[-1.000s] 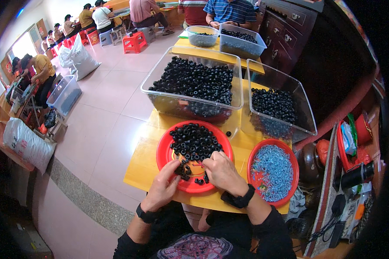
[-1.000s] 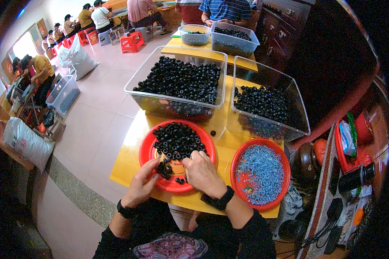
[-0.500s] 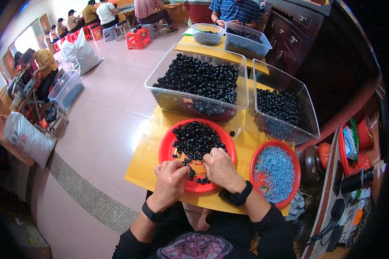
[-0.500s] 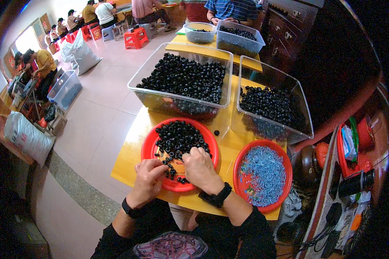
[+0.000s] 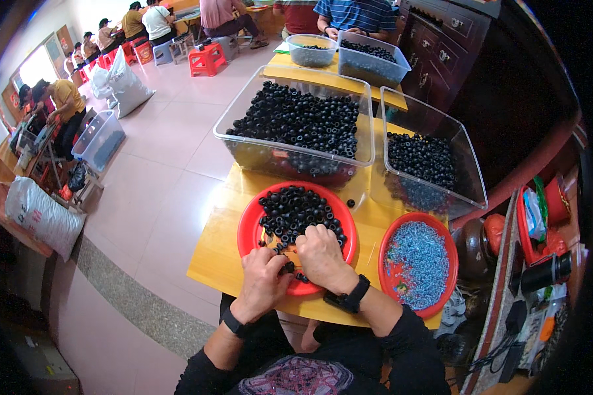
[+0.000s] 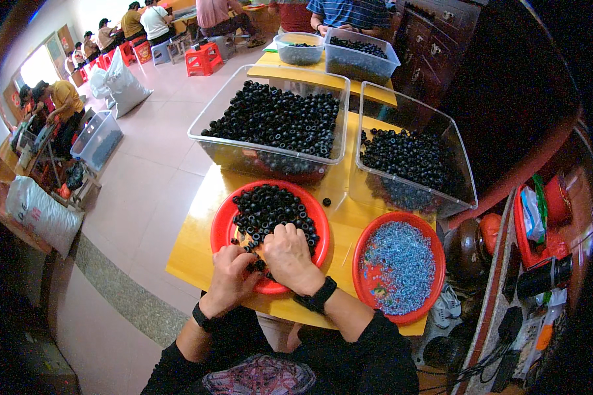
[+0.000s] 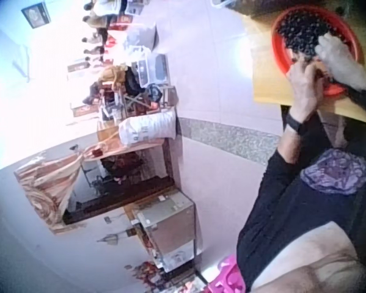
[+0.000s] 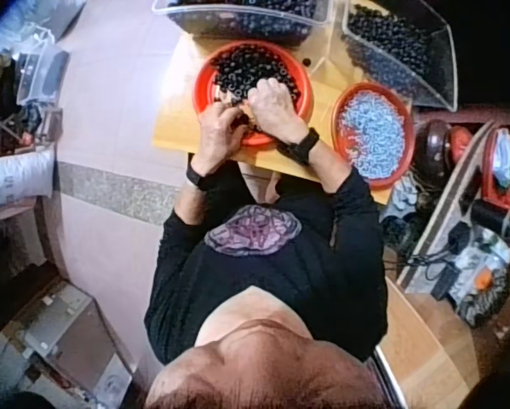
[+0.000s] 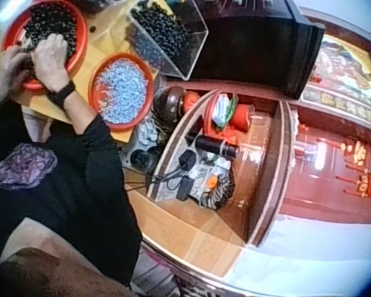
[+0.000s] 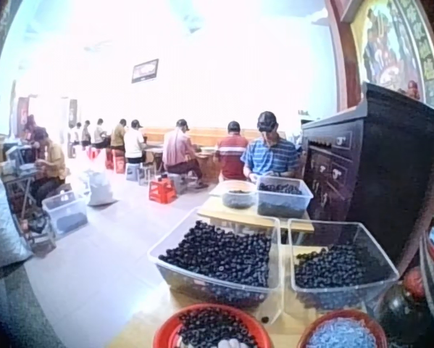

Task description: Assembling small black plastic rings with orange components at a workstation in a manufacturing facility.

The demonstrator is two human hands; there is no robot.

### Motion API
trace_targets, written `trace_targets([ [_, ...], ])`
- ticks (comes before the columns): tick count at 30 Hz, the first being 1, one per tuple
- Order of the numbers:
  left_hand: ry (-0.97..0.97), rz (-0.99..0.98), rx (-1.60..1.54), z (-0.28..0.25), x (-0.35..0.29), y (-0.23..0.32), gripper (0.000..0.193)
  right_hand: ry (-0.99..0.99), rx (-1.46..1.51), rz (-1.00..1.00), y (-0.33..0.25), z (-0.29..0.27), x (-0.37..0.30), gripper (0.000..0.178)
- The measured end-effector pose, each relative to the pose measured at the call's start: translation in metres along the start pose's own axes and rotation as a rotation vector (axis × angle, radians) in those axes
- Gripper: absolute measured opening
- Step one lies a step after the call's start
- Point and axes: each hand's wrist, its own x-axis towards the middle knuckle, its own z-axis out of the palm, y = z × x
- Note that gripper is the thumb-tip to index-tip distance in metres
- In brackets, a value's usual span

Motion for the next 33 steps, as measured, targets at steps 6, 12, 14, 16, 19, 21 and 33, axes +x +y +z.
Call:
trace_targets([
  [6, -0.019, -0.038, -0.012, 0.001, 0.000, 0.003, 0.028, 0.035, 0.093, 0.017, 0.008, -0.002, -0.005, 0.005],
  [12, 0.074, 0.012, 0.058, 0.004, 0.002, 0.002, 0.023, 0.075, 0.510, 0.086, 0.026, -0.021, -0.004, 0.006],
  [14, -0.018, 0.036, 0.152, 0.000, 0.003, 0.006, 0.032, 0.060, 0.629, 0.090, 0.028, -0.027, -0.003, 0.006],
  [16, -0.047, 0.040, 0.164, 0.001, 0.004, 0.005, 0.031, 0.022, 0.760, 0.123, 0.029, -0.032, -0.002, 0.006],
  [19, -0.087, 0.037, 0.171, 0.002, 0.005, 0.006, 0.030, -0.113, 1.008, 0.350, 0.027, -0.036, -0.003, 0.005],
  [21, -0.099, 0.030, 0.168, 0.002, 0.005, 0.007, 0.029, -0.101, 1.153, 0.325, 0.029, -0.021, -0.006, 0.006],
  [33, 0.084, -0.140, -0.295, 0.010, 0.000, 0.014, 0.028, -0.127, 1.361, 0.367, 0.024, -0.008, -0.018, 0.011],
])
